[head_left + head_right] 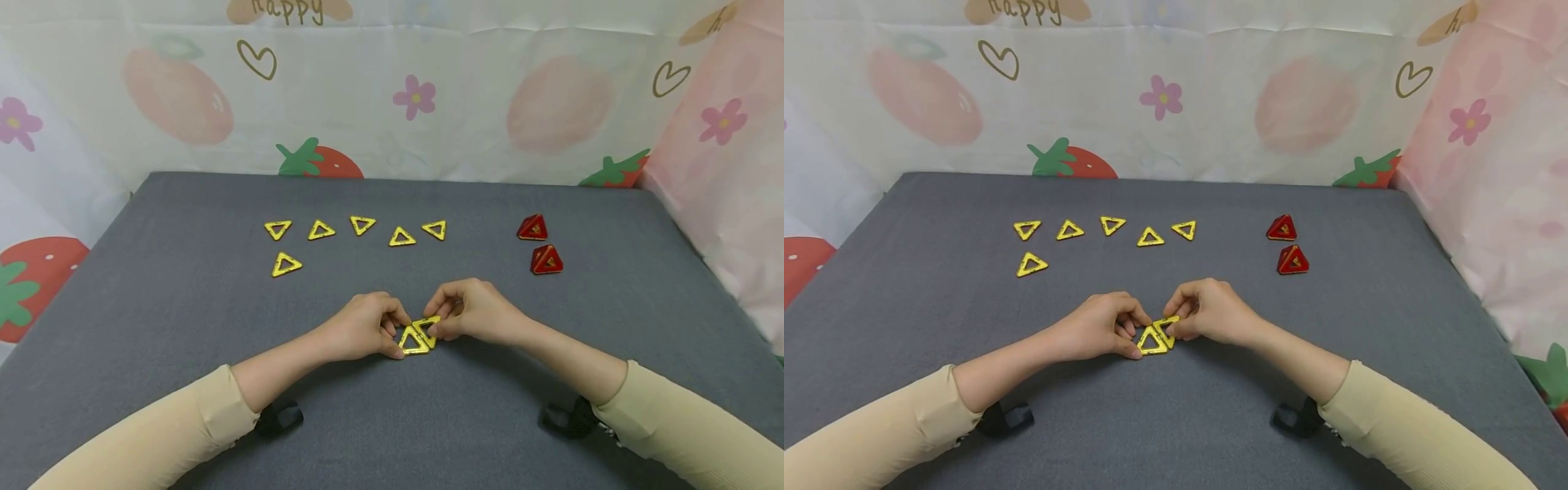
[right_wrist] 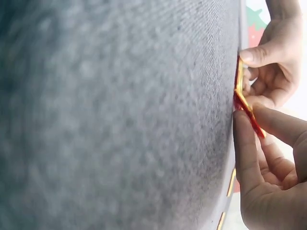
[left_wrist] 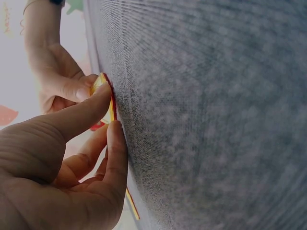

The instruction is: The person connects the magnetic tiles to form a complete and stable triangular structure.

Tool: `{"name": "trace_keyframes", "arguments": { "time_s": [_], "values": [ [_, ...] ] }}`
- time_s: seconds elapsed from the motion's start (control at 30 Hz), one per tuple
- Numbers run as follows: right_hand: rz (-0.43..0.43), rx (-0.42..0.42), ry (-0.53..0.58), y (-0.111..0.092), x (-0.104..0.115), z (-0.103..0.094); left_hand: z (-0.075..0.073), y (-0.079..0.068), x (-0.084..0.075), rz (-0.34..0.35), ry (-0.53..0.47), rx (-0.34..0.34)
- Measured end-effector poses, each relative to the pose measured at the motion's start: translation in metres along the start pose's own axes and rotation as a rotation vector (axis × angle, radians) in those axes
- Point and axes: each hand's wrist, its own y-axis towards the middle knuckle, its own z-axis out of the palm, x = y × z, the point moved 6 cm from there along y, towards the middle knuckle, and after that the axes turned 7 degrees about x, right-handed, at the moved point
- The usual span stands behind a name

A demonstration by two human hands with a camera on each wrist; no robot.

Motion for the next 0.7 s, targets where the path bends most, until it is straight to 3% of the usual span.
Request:
{"name": "trace_keyframes", "arguments": {
  "time_s": [0.7],
  "values": [
    [-0.100,0.114,-0.059,0.003,0.004,0.012,-0.002,-0.001,0.001,-0.035,-0.115,0.023]
  ]
}}
